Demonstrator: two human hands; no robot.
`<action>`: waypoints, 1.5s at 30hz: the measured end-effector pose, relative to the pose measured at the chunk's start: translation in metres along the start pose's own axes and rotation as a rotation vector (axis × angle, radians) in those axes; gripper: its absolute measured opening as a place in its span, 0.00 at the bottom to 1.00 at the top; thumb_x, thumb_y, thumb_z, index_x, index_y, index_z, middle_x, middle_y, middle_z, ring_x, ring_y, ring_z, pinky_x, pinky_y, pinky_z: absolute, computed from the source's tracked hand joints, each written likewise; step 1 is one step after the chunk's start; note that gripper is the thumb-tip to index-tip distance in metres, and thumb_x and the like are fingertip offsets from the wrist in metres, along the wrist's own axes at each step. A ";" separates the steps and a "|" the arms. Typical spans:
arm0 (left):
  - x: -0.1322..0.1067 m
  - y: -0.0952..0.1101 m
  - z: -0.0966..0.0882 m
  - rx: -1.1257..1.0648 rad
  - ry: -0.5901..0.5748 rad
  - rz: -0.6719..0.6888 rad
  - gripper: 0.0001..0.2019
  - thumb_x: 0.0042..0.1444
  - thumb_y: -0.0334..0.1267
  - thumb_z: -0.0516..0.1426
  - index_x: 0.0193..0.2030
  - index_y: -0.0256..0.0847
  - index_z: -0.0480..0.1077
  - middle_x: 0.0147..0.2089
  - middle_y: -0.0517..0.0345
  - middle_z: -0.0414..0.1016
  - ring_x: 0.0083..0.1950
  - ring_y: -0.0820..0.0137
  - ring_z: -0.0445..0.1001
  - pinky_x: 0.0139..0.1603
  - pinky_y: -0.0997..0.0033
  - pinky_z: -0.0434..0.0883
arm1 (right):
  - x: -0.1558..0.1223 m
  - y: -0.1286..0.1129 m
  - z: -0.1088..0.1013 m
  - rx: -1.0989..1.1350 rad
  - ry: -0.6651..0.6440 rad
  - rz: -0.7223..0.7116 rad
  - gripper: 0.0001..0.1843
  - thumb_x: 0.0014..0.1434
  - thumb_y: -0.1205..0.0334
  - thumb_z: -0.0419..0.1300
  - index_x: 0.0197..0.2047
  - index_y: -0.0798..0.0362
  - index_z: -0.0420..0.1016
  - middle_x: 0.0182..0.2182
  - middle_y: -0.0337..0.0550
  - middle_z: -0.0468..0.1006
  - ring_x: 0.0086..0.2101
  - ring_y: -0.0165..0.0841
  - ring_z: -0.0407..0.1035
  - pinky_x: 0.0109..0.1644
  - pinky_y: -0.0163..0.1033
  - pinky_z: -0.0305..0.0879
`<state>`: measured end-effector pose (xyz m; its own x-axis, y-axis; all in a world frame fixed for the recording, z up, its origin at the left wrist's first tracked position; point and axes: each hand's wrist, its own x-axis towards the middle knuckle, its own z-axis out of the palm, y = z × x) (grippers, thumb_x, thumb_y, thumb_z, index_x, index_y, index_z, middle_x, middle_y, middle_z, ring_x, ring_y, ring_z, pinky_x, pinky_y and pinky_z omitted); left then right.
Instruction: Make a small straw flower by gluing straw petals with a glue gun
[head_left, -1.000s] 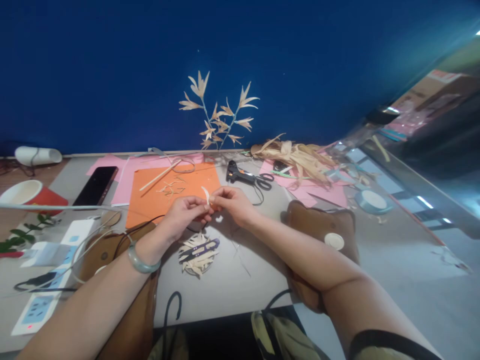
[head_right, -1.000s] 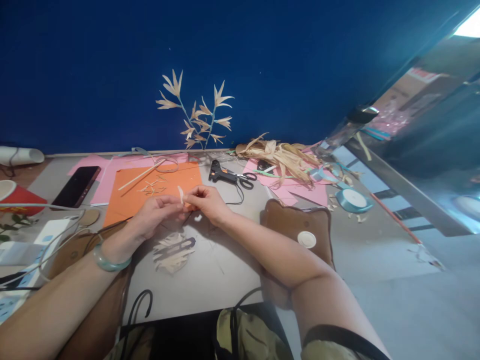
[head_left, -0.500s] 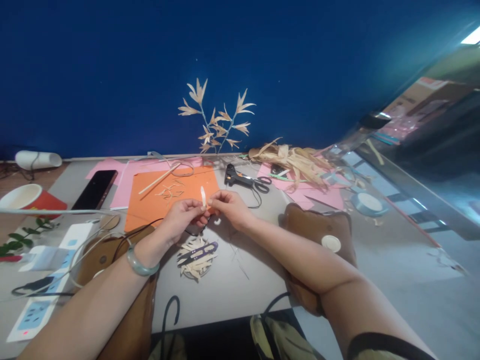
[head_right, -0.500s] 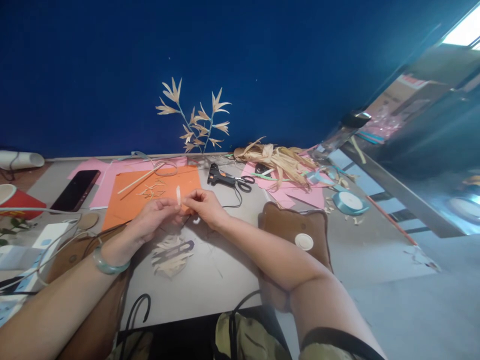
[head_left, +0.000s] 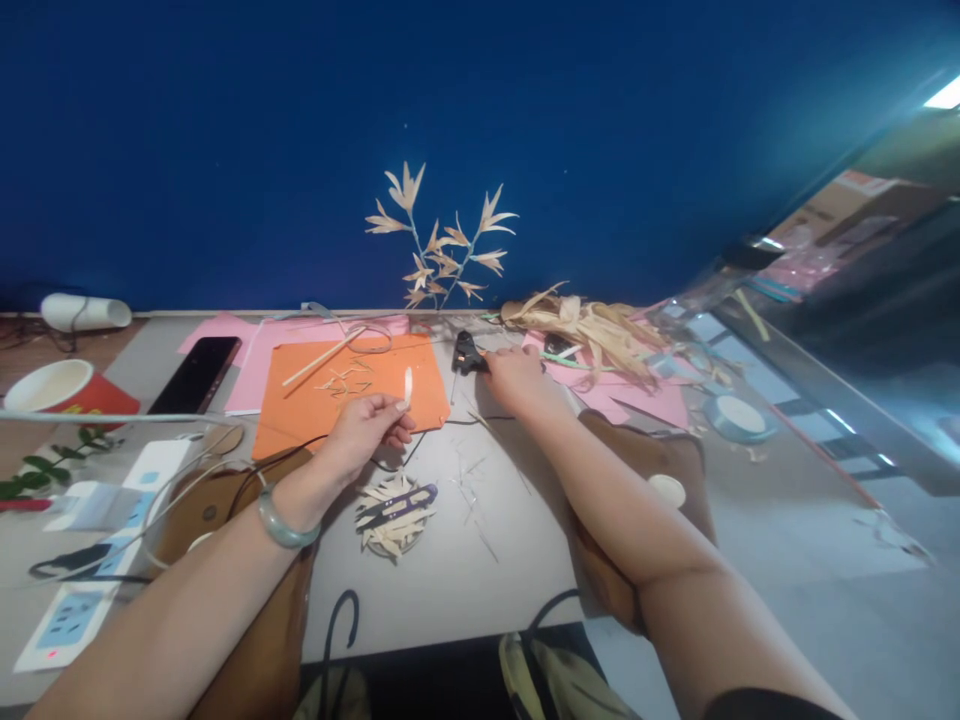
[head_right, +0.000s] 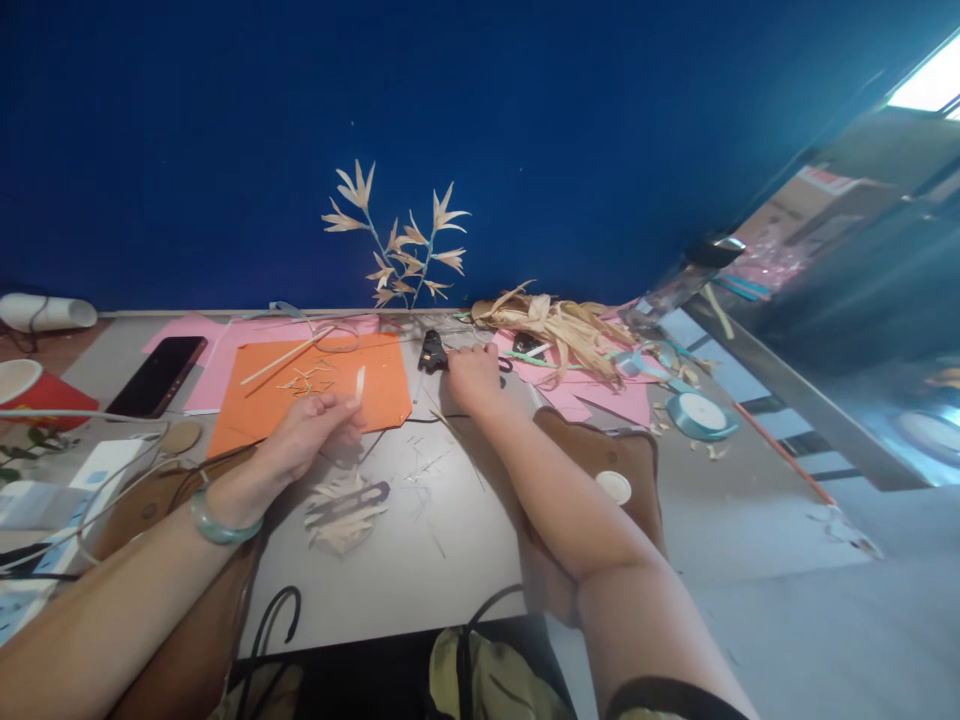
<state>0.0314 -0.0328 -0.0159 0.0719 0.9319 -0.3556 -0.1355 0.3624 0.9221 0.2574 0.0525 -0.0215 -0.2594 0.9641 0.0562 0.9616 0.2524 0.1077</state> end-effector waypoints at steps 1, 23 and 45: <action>0.000 0.000 0.000 0.006 0.000 0.012 0.17 0.43 0.47 0.66 0.27 0.33 0.70 0.24 0.57 0.74 0.22 0.76 0.71 0.24 0.77 0.68 | 0.001 0.001 0.003 -0.004 0.005 -0.004 0.14 0.59 0.71 0.50 0.44 0.61 0.74 0.41 0.58 0.77 0.44 0.46 0.67 0.48 0.48 0.48; 0.006 -0.004 -0.002 -0.024 -0.028 0.093 0.17 0.42 0.46 0.67 0.28 0.35 0.68 0.23 0.57 0.75 0.21 0.75 0.71 0.24 0.76 0.68 | -0.009 -0.012 -0.008 1.211 0.225 0.141 0.11 0.51 0.54 0.61 0.34 0.52 0.67 0.22 0.36 0.68 0.24 0.30 0.61 0.29 0.36 0.57; 0.003 -0.006 0.004 0.158 -0.122 0.059 0.16 0.43 0.47 0.67 0.27 0.36 0.69 0.22 0.58 0.74 0.20 0.74 0.71 0.23 0.74 0.69 | -0.030 -0.062 -0.009 1.799 -0.133 0.108 0.22 0.37 0.59 0.72 0.27 0.53 0.61 0.20 0.31 0.68 0.21 0.26 0.65 0.28 0.34 0.63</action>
<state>0.0366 -0.0320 -0.0219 0.1889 0.9388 -0.2881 0.0125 0.2911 0.9566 0.2049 0.0070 -0.0212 -0.2749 0.9571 -0.0919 -0.0940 -0.1219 -0.9881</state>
